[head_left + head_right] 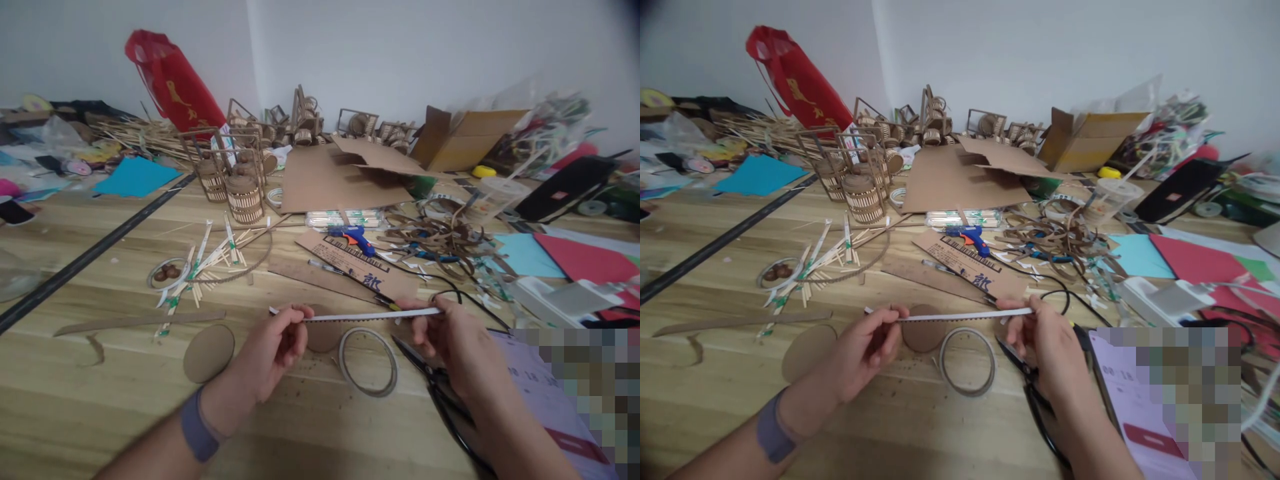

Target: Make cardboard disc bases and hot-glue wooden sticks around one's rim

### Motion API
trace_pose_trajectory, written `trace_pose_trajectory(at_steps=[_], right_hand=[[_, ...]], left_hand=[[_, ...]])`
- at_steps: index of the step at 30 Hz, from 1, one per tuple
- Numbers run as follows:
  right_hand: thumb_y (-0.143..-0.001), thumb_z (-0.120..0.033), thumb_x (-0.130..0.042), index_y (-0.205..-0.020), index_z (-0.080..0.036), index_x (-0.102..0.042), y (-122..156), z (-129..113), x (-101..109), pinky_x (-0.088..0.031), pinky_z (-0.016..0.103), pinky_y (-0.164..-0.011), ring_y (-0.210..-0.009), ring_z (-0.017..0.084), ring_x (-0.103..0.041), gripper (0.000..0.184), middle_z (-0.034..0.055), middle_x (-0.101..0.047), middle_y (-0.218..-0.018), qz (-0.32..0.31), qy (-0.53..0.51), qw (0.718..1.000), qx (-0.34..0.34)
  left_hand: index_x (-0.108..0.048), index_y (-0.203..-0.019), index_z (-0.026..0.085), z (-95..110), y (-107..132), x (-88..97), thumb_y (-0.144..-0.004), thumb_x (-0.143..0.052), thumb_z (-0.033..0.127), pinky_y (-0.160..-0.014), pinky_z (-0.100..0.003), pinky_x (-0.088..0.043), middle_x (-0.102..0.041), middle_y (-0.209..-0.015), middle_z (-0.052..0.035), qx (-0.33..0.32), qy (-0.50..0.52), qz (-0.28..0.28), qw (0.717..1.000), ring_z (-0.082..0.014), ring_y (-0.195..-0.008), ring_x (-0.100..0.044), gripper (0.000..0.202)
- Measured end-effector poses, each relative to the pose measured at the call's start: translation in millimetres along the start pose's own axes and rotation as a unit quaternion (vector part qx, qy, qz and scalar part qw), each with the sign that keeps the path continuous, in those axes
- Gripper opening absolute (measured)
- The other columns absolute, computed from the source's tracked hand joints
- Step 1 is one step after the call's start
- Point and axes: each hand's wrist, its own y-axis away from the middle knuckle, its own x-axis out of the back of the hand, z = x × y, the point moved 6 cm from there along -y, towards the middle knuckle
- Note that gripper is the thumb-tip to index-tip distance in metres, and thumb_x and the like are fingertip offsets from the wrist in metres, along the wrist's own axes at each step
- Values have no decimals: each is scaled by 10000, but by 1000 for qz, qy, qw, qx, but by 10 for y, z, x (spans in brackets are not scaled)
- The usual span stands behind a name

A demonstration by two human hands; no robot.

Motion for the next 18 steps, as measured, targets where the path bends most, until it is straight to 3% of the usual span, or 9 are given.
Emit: trace_pose_trajectory(at_steps=[4,9,11,14,18], right_hand=[[-821,-438,-441,-991,-91,-710,33,-127,37,-318,268,-407,-418,141,-439,471,4,-572,-527,42,116,991,42],[-837,-443,-360,-1129,-112,-689,24,-232,111,-358,310,-458,-446,193,-488,550,22,-601,-533,108,314,937,104],[-849,-463,-349,-1134,-131,-685,-6,-217,146,-358,313,-458,-449,195,-492,551,28,-615,-556,113,337,926,127],[-872,-519,-358,-1170,-163,-647,-55,-159,207,-383,306,-460,-475,196,-530,547,15,-613,-569,116,320,931,135],[-887,-539,-401,-1208,-167,-596,-63,-153,247,-399,297,-470,-508,194,-552,529,-1,-583,-572,125,286,936,162]], left_hand=[[-573,-784,163,-25,-20,21,-680,-624,390,-387,-182,-196,-521,-448,70,14,40,18,999,-54,-362,-335,255],[-554,-776,176,58,6,-19,-682,-730,413,-392,-146,-280,-562,-488,68,-40,118,-17,992,-44,-384,-419,309],[-572,-811,175,90,29,-54,-670,-765,455,-405,-144,-336,-612,-533,46,-59,156,-51,985,-58,-414,-489,368],[-590,-859,167,80,47,-113,-696,-764,518,-447,-163,-419,-680,-620,-4,-60,175,-102,977,-95,-485,-588,425],[-535,-818,185,40,53,-164,-757,-762,459,-504,-153,-442,-699,-679,-6,-64,163,-140,975,-89,-540,-622,361]])
